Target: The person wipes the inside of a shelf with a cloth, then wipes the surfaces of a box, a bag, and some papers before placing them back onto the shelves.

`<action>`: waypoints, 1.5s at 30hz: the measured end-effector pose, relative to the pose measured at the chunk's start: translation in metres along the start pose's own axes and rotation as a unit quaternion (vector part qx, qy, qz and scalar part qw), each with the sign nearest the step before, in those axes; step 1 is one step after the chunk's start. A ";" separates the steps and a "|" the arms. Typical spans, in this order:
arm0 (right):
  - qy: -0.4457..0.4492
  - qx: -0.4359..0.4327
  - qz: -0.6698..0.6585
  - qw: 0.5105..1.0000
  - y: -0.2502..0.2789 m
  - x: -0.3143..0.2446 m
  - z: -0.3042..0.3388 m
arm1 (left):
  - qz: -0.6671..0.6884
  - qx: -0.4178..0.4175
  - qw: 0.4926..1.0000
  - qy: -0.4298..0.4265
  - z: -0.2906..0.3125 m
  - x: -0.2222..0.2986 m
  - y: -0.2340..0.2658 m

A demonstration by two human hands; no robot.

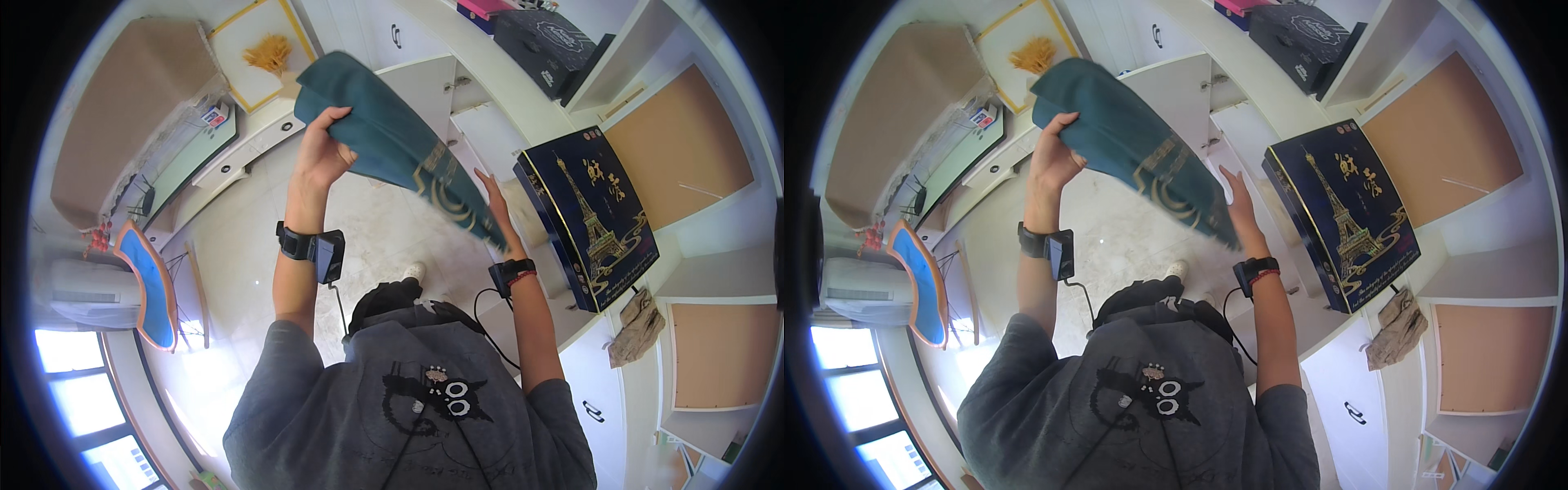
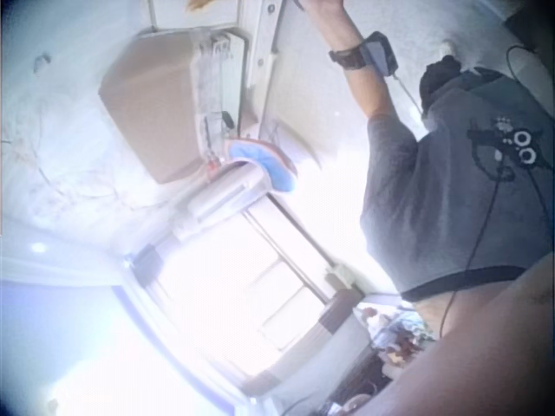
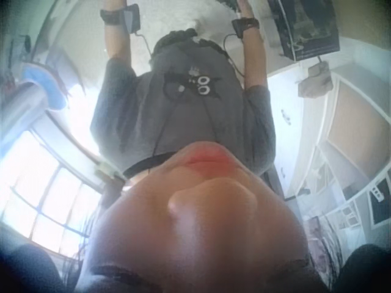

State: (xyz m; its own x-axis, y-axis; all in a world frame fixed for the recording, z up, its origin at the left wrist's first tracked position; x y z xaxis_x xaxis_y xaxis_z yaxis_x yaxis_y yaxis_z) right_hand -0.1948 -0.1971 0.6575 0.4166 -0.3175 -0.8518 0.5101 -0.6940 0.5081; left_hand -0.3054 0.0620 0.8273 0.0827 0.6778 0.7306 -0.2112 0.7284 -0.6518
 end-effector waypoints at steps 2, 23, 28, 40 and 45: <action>0.015 0.027 -0.208 0.978 0.012 -0.021 -0.007 | 0.013 0.036 0.998 -0.052 0.013 0.006 0.008; 0.024 -0.323 -0.342 0.882 -0.001 -0.138 -0.022 | -0.206 0.212 0.952 -0.075 -0.030 -0.108 0.162; -0.173 -0.136 -0.551 0.805 -0.023 -0.127 -0.061 | -0.406 0.005 0.908 -0.103 -0.073 -0.072 0.066; -0.260 -0.130 -0.729 0.620 -0.037 -0.081 0.000 | -0.778 -0.062 0.544 -0.307 0.018 -0.052 -0.035; -0.251 -0.191 -0.745 0.588 -0.078 -0.090 -0.046 | -0.849 -0.050 0.486 -0.201 0.073 -0.039 -0.008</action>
State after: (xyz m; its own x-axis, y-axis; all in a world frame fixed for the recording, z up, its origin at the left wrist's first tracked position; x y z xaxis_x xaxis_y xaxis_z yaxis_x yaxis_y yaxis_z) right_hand -0.2375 -0.0847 0.7007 -0.9324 0.2414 -0.2690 0.1989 -0.2788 -0.9395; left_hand -0.3783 0.0225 0.8183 -0.1463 -0.9688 0.1999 -0.1217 0.2181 0.9683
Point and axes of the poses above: each hand's wrist, its own z-axis away from the middle knuckle, its own y-axis out of the back of the hand, x = y × z, the point moved 6 cm from there along -z, towards the middle knuckle, and after that the axes turned 15 degrees about -z, right-handed, at the moved point
